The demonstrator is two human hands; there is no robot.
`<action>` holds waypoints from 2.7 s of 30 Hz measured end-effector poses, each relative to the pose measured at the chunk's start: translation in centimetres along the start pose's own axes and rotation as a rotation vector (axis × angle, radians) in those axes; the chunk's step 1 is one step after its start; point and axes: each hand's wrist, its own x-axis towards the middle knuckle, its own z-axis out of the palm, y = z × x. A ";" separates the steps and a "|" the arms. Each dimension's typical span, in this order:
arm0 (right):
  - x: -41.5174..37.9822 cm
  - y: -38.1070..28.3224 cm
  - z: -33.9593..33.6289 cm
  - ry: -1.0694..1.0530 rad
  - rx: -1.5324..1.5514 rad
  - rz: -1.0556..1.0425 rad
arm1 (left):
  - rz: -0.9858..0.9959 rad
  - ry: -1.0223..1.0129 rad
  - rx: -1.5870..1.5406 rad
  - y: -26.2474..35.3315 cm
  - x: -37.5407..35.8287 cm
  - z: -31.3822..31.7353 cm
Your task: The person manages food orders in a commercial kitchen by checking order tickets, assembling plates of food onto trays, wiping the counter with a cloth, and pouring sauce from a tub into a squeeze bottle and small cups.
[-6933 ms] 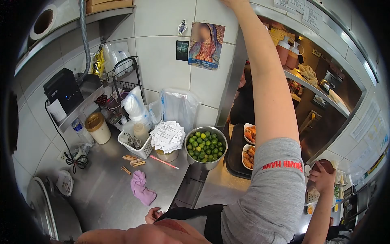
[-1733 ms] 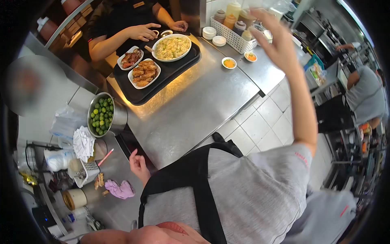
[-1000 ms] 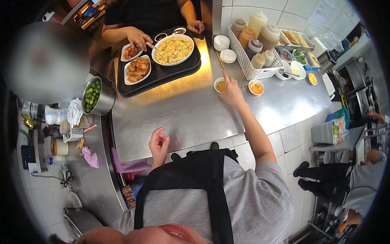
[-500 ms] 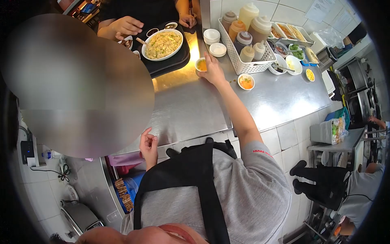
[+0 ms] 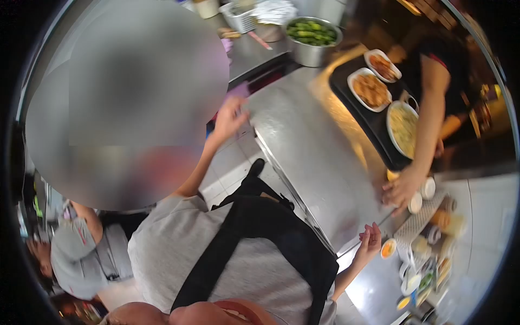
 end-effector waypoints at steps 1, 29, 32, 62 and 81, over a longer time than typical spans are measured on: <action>0.6 -0.4 0.9 -0.058 -0.034 -0.016 | 0.001 0.110 0.031 -3.5 1.3 -1.0; 10.3 -2.4 28.0 -0.042 -0.924 -0.697 | -0.002 -0.716 -0.699 6.1 11.3 1.2; 12.4 5.7 21.0 0.304 -0.779 -0.403 | -0.023 -0.830 -0.758 7.8 9.6 2.4; -0.5 10.4 -13.6 0.576 -0.895 -0.238 | 0.964 -0.971 -0.637 38.8 -11.9 25.7; 3.9 -13.7 25.7 -0.532 0.131 -0.603 | -0.907 -0.874 -1.729 7.5 -2.0 5.9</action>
